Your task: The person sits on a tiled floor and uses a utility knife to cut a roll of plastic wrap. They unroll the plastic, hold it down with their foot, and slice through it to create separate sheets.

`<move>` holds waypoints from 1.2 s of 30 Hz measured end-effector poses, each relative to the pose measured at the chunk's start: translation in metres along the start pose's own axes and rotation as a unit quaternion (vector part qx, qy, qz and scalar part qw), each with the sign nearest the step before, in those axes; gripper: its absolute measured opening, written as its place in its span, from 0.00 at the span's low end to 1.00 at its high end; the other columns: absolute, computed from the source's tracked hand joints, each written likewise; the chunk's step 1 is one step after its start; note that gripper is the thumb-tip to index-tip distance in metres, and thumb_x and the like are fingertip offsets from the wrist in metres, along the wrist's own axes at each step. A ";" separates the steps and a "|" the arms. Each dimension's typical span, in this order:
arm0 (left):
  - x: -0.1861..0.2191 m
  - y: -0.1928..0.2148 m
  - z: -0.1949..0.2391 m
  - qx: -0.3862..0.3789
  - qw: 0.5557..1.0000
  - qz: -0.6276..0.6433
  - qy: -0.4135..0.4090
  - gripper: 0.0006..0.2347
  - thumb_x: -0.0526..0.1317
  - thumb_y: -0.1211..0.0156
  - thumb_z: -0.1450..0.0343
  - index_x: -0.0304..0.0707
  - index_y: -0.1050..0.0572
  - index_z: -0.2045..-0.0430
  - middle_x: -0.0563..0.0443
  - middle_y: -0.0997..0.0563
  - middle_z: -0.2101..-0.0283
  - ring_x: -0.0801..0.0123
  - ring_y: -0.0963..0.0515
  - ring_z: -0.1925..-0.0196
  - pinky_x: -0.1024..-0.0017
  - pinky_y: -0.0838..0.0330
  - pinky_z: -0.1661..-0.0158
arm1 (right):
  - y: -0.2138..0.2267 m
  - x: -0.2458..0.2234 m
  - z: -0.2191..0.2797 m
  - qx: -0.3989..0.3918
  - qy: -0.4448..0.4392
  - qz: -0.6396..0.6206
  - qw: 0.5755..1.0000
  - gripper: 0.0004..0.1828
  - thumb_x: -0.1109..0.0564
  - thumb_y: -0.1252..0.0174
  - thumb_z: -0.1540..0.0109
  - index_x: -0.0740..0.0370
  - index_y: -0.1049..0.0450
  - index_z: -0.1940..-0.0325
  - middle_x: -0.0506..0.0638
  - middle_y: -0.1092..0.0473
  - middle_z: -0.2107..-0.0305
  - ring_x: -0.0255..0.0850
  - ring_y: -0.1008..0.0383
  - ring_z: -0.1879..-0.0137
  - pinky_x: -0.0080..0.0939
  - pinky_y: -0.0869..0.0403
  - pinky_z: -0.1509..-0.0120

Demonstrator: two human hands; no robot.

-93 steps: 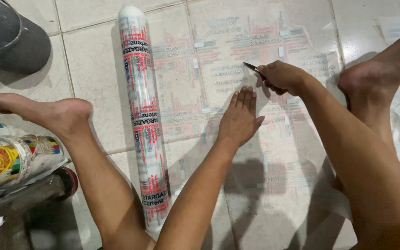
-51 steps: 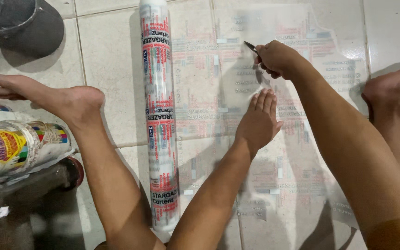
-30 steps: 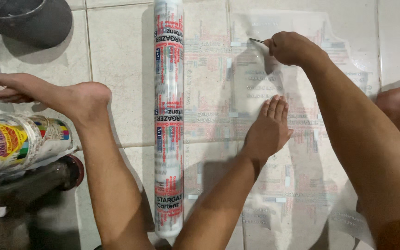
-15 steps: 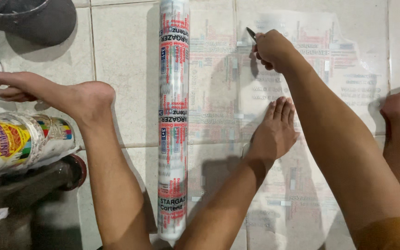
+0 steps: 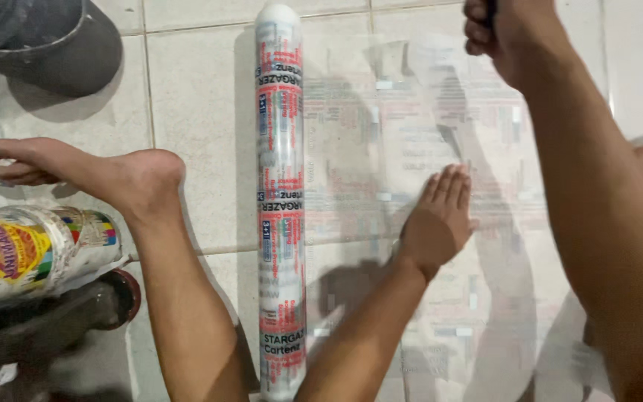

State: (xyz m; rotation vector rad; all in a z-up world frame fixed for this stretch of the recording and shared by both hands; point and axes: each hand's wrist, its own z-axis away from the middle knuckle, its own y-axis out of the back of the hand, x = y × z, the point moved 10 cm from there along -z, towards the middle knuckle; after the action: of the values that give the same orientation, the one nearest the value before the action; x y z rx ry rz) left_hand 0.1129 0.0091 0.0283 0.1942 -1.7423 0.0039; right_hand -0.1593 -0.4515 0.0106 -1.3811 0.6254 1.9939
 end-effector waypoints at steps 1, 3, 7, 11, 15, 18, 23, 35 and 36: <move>-0.008 0.001 -0.003 -0.007 1.000 0.005 0.005 0.58 0.84 0.66 0.41 0.42 0.83 0.31 0.43 0.87 0.23 0.46 0.86 0.18 0.44 0.90 0.20 | 0.026 0.003 0.032 0.009 -0.001 0.004 1.000 0.11 0.53 0.63 0.33 0.43 0.49 0.71 0.36 0.50 0.79 0.29 0.54 0.77 0.32 0.51 0.69; -0.015 0.004 -0.004 -0.028 0.999 0.019 -0.029 0.57 0.82 0.64 0.36 0.37 0.84 0.31 0.43 0.88 0.24 0.52 0.87 0.18 0.51 0.91 0.18 | 0.092 -0.010 0.105 0.119 0.076 0.171 0.975 0.20 0.42 0.53 0.19 0.54 0.42 0.60 0.45 0.41 0.69 0.38 0.34 0.66 0.36 0.29 0.59; -0.023 0.036 -0.012 0.121 0.980 0.088 -0.132 0.34 0.56 0.62 0.16 0.41 0.76 0.27 0.57 0.83 0.21 0.79 0.81 0.17 0.68 0.90 0.15 | 0.199 0.107 0.220 0.210 -0.101 0.294 0.927 0.31 0.46 0.57 0.17 0.70 0.28 0.65 0.61 0.25 0.74 0.49 0.22 0.68 0.40 0.25 0.61; 0.004 0.030 0.009 0.074 0.976 0.203 -0.010 0.51 0.71 0.59 0.36 0.50 0.89 0.35 0.63 0.95 0.28 0.79 0.94 0.24 0.62 0.90 0.23 | 0.191 0.173 0.303 0.275 -0.198 0.208 0.917 0.13 0.53 0.50 0.28 0.64 0.24 0.55 0.53 0.27 0.72 0.38 0.37 0.75 0.39 0.37 0.71; 0.012 0.018 0.025 -0.025 0.989 -0.100 -0.107 0.59 0.82 0.60 0.32 0.32 0.84 0.30 0.39 0.86 0.23 0.48 0.85 0.17 0.48 0.87 0.15 | 0.218 0.218 0.283 0.328 -0.118 0.207 0.914 0.14 0.50 0.42 0.32 0.61 0.28 0.66 0.48 0.33 0.77 0.37 0.34 0.73 0.42 0.36 0.72; 0.043 0.025 0.045 0.062 0.980 0.180 0.050 0.61 0.80 0.58 0.49 0.49 0.89 0.35 0.58 0.96 0.28 0.66 0.95 0.24 0.41 0.87 0.27 | 0.206 0.212 0.275 0.338 -0.140 0.211 0.907 0.19 0.52 0.41 0.36 0.57 0.37 0.78 0.45 0.38 0.83 0.37 0.37 0.74 0.45 0.39 0.71; 0.086 0.021 0.073 0.012 0.989 0.038 0.144 0.61 0.81 0.68 0.52 0.46 0.90 0.36 0.43 0.97 0.29 0.47 0.97 0.25 0.28 0.88 0.32 | 0.177 0.171 0.266 0.331 -0.053 0.281 0.899 0.10 0.53 0.46 0.32 0.63 0.29 0.60 0.56 0.27 0.66 0.50 0.28 0.60 0.52 0.31 0.57; 0.112 0.032 0.100 0.052 0.970 0.084 0.223 0.60 0.79 0.74 0.56 0.48 0.85 0.32 0.50 0.93 0.26 0.57 0.94 0.24 0.26 0.87 0.35 | 0.372 0.057 0.304 0.396 -0.040 0.114 0.910 0.13 0.53 0.43 0.33 0.55 0.36 0.70 0.45 0.42 0.79 0.35 0.41 0.74 0.42 0.43 0.74; 0.117 0.032 0.107 0.070 0.966 0.104 0.225 0.61 0.79 0.72 0.57 0.49 0.84 0.31 0.53 0.92 0.26 0.60 0.94 0.24 0.26 0.88 0.35 | 0.399 0.056 0.316 0.403 -0.029 0.093 0.910 0.14 0.52 0.40 0.29 0.56 0.32 0.67 0.46 0.38 0.79 0.35 0.42 0.76 0.40 0.42 0.75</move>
State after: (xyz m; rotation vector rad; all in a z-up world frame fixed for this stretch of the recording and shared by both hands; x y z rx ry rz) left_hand -0.0152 0.0140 0.1263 0.1021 -1.3012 0.3042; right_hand -0.6654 -0.4981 0.0771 -0.7628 1.3956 1.5862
